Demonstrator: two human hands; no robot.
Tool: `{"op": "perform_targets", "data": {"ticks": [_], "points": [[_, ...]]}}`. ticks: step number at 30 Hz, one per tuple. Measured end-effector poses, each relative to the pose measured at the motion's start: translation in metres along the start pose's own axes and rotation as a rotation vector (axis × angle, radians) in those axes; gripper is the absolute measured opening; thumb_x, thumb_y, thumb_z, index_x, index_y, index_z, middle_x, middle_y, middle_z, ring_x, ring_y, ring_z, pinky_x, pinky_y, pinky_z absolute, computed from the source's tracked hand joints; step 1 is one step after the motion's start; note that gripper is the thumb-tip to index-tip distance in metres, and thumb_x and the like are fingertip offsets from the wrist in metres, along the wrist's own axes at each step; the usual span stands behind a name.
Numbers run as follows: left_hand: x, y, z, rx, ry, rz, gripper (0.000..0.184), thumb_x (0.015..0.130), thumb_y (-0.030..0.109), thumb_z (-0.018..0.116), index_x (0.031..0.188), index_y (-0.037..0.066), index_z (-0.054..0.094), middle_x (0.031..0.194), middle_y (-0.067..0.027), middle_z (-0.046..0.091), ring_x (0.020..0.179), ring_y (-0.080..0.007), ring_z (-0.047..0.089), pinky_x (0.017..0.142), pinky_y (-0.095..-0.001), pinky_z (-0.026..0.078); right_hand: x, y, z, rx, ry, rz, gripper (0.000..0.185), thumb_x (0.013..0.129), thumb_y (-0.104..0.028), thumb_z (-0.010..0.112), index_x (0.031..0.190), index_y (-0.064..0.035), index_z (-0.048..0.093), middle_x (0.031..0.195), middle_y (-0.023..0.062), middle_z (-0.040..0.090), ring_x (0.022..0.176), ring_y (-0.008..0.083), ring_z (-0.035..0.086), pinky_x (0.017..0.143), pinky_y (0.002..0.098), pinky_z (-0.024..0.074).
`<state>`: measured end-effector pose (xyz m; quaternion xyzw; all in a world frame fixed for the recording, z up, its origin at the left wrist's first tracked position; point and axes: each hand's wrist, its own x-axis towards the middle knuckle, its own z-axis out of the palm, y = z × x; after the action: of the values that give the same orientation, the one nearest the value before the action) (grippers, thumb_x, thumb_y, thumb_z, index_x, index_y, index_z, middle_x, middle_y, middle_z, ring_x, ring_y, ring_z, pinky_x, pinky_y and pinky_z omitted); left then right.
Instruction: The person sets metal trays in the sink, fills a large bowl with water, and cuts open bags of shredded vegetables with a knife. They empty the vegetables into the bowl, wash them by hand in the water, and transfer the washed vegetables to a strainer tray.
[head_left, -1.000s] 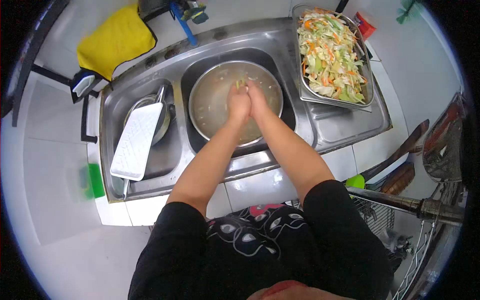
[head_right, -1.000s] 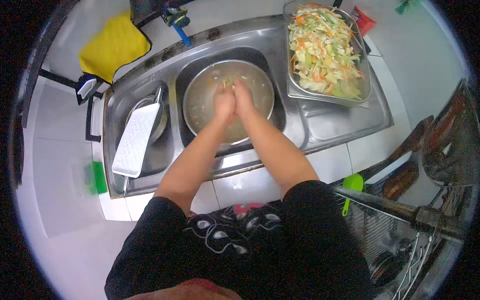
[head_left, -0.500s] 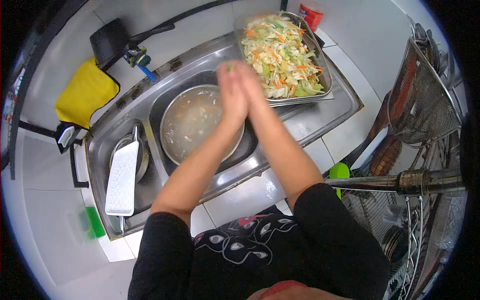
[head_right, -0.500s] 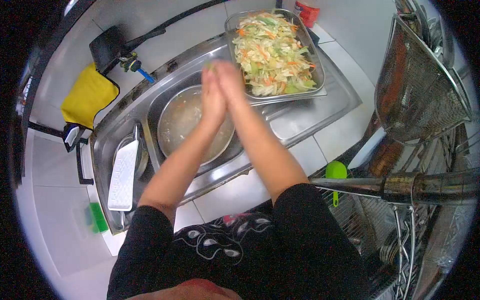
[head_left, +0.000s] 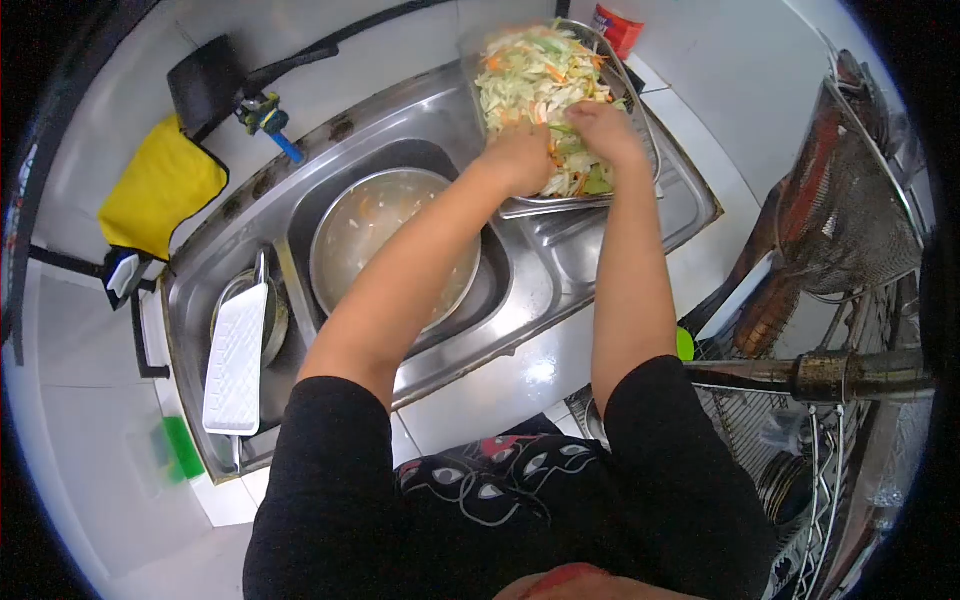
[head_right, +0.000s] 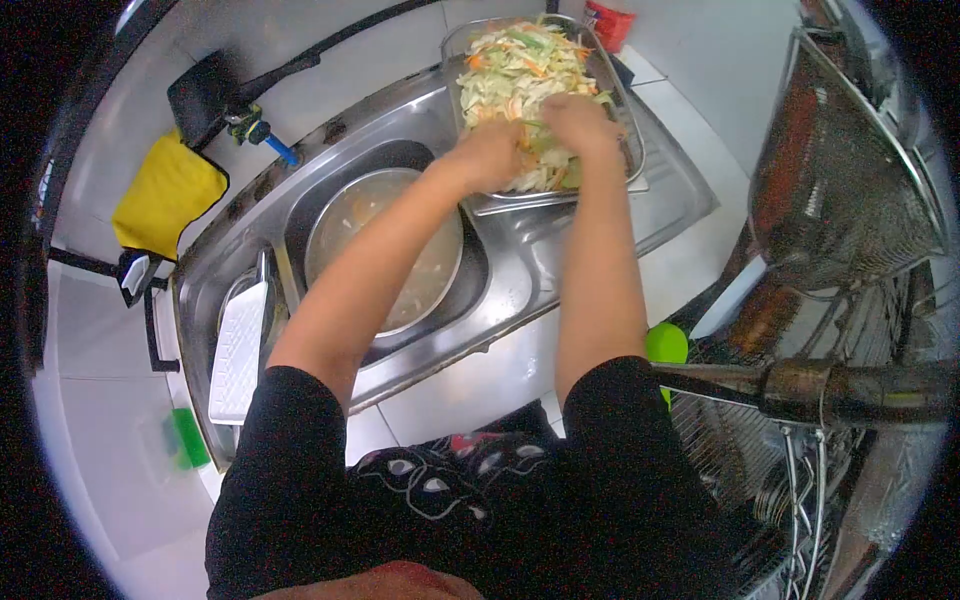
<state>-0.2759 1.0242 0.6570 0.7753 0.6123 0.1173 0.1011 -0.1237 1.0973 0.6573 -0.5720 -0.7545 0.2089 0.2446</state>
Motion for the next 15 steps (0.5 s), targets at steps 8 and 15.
{"op": "perform_targets", "data": {"ticks": [8,15], "points": [[0.0,-0.001,-0.062,0.05,0.06,0.052,0.035,0.078,0.016,0.052,0.112,0.009,0.054,0.104,-0.02,0.058,0.096,-0.0302,0.057,0.082,-0.0421,0.045,0.02,-0.024,-0.031,-0.045,0.305,-0.046,0.031,0.076,-0.015,0.054,0.105,-0.0213,0.063,0.099,0.0165,0.061,0.095,0.0291,0.057,0.081,0.0355,0.0446],[-0.037,-0.088,-0.061,-0.12,0.416,0.019,0.029,0.079,0.028,0.055,0.099,0.01,0.062,0.09,-0.0188,0.062,0.083,-0.033,0.06,0.074,-0.0412,0.046,0.029,-0.028,-0.005,-0.255,0.553,-0.298,0.029,0.072,-0.018,0.063,0.1,-0.0139,0.064,0.097,0.0151,0.059,0.094,0.032,0.055,0.081,0.0382,0.0437]]}}
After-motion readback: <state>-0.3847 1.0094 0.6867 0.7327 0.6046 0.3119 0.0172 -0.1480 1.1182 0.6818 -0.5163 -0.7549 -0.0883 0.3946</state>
